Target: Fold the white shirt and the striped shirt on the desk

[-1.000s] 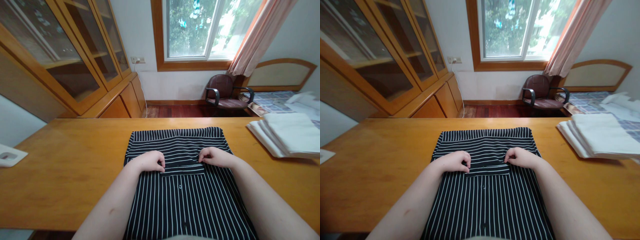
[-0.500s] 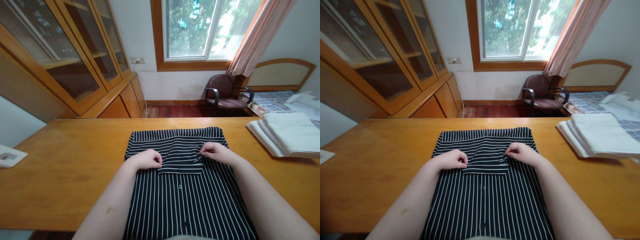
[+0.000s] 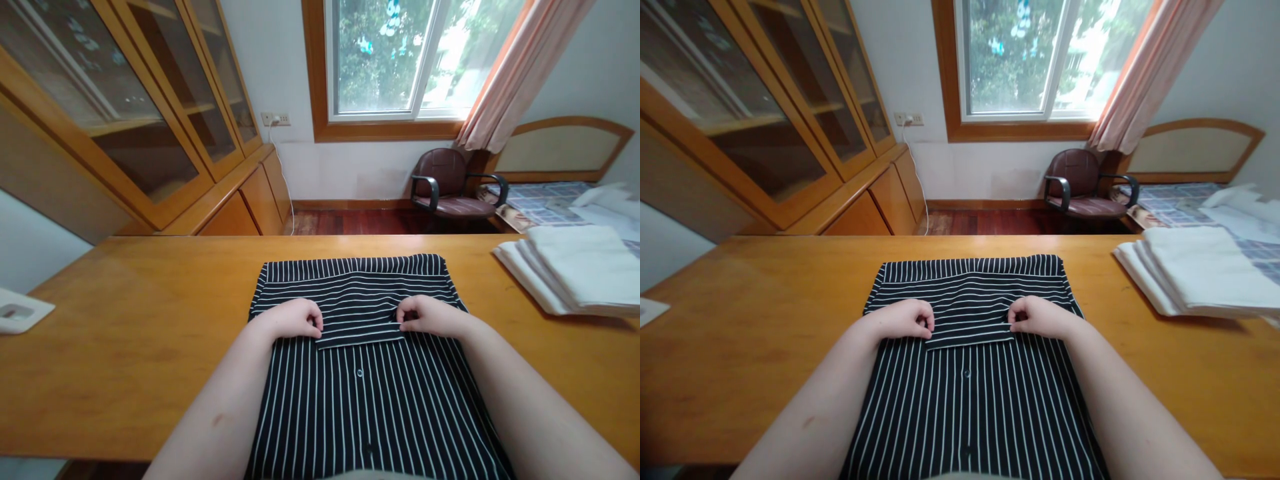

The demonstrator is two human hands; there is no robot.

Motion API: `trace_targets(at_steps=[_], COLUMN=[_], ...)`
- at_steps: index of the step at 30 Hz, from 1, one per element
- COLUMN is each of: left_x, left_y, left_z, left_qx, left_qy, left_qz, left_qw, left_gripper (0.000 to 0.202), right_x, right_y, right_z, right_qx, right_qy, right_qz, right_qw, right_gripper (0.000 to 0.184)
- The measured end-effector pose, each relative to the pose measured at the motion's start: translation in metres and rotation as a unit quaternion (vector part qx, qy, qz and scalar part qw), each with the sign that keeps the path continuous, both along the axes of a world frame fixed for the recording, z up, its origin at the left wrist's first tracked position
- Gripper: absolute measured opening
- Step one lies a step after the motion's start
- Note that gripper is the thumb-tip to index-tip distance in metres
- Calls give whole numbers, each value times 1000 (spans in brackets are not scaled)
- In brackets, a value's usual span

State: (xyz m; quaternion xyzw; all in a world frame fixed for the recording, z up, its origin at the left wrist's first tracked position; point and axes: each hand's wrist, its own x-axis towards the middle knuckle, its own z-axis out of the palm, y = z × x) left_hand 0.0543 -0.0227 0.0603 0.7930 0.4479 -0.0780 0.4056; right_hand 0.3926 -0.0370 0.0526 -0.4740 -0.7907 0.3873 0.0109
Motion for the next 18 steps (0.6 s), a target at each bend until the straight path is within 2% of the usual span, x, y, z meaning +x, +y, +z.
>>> trace_targets(at_steps=[7, 12, 18], left_x=[1, 4, 7], left_y=[0, -2, -4], left_z=[0, 1, 1], left_qx=[-14, -32, 55], left_qy=[15, -15, 12], left_qz=[49, 67, -5], left_qw=[999, 997, 998], left_gripper=[19, 20, 24], right_x=[2, 0, -2], right_y=[2, 4, 3], right_z=[-10, -18, -12], right_qx=[-33, -34, 34], right_qy=[17, 40, -3], right_qz=[-32, -54, 11], right_qw=[999, 997, 999], right_gripper=[16, 17, 12])
